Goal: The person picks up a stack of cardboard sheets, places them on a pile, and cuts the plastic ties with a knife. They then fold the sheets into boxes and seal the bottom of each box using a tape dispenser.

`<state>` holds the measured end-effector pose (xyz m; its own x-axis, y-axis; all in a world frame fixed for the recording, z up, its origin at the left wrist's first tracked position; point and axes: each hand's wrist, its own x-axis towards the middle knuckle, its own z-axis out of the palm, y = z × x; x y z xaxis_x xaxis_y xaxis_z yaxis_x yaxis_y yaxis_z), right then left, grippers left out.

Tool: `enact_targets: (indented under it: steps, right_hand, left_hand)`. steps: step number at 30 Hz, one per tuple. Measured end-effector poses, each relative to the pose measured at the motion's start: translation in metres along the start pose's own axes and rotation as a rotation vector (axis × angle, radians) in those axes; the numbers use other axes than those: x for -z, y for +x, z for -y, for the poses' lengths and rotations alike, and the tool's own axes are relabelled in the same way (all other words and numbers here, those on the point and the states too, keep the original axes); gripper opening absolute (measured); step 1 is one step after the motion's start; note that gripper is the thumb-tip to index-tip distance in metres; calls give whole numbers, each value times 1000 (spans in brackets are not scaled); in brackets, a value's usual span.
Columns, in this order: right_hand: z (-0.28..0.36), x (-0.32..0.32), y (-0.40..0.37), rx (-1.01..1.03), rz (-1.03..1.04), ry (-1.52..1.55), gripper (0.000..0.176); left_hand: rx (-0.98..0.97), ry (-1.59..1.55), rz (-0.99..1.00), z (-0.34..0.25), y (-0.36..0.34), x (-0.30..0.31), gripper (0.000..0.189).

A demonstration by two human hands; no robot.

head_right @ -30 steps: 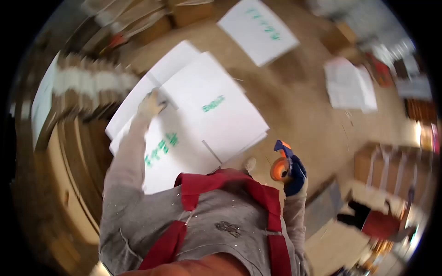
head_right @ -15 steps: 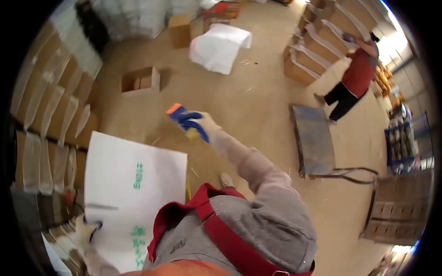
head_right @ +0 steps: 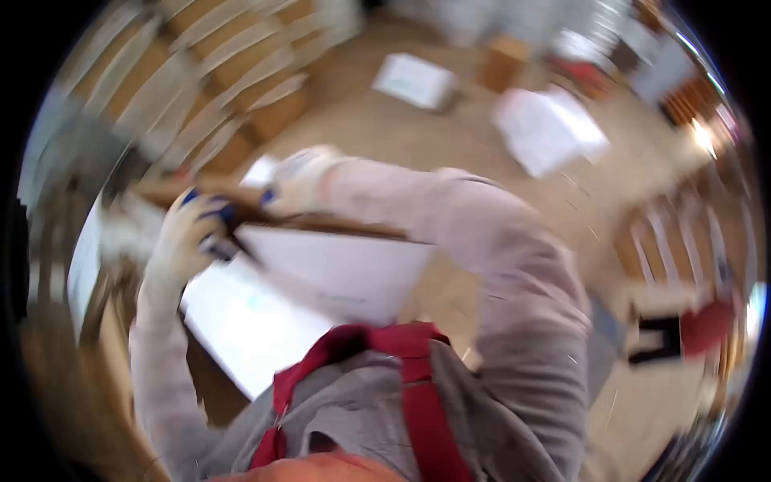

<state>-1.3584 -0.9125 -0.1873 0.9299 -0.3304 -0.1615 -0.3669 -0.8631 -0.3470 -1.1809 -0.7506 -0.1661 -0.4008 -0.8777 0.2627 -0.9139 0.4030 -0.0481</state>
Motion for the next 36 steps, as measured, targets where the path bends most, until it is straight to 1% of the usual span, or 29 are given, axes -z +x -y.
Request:
enact_targets:
  steps: [1,2,3,5,7,8,9,10,11,12,13,14,15,17,19,20,21,23,24,25,26,27,28,29,31,32,33,35,36]
  right_hand:
    - [-1,1,5,65,-5,-79,37]
    - [-3,7,13,101,2,-66,34]
    - [10,30,13,38,39,-70,33]
    - [11,62,34,153,-141,-179,33]
    - [15,79,72,179,-199,-247,33]
    - [28,67,69,217,-192,-247,33]
    - [40,61,83,175,-163,-216,33]
    - [46,51,100,126,-147,-187,32]
    - [51,33,111,242,-317,-246,32]
    - [64,32,110,243,-314,-263,33]
    - [77,29,109,245,-303,-276,34]
    - [84,33,114,248,-257,-275,35]
    - [65,36,110,246,-242,-289,35]
    - [66,32,100,270,-254,-256,35]
    - [55,34,102,259,-231,-213,36]
    - [50,31,105,228,-244,-196,36]
    - [50,30,104,216,-264,-179,36]
    - [50,25,98,228,-335,-210,35]
    - [49,24,98,222,-306,-216,35]
    - [48,28,94,214,-311,-234,35]
    - [49,32,87,230,-291,-190,34]
    - [49,36,83,241,-273,-138,33]
    - [52,37,84,182,-223,-116,34]
    - [54,37,83,168,-220,-123,34]
    - [60,42,86,151,-175,-126,34]
    - [53,27,105,131,-323,-241,34]
    - [64,27,99,174,-326,-216,34]
    - [99,2,73,211,-377,-369,30]
    - [115,-17,56,241,-336,-452,26]
  left_hand:
    - [68,-69,41,-11,-4,12,25]
    - [122,-101,87,-16,-13,23,24]
    - [202,-72,158,-33,-14,45,22]
    - [291,-80,289,-65,-27,82,26]
    - [373,-339,560,-92,-29,103,34]
    - [349,-459,700,-116,-33,98,42]
    - [403,-559,914,-116,-34,88,45]
    - [491,-923,1064,-107,-28,70,50]
    - [497,-1116,903,-109,-21,63,51]
    - [569,-1010,686,-118,-16,46,51]
    - [688,-903,558,-129,-3,32,54]
    - [852,-828,628,-142,22,41,57]
    - [835,-631,718,-154,55,28,57]
    - [761,-658,773,-126,39,4,54]
    - [1111,-1594,676,-78,-15,-45,46]
    - [1270,-1413,846,-67,-14,-42,42]
    - [913,-809,1148,-59,8,-53,46]
    - [648,-99,1280,-75,35,-75,55]
    - [611,-57,1217,-73,43,-59,59]
    - [594,-35,1140,-59,45,-45,57]
    - [662,115,873,-33,27,-39,51]
    - [649,444,475,-13,12,-10,40]
    - [775,543,203,15,0,24,30]
    - [969,232,-79,15,-11,66,34]
    - [1247,213,231,63,-73,48,47]
    - [935,187,303,57,-82,26,53]
    - [988,45,630,19,-60,29,52]
    - [737,-117,793,30,-84,0,46]
    - [737,-133,776,19,-83,18,46]
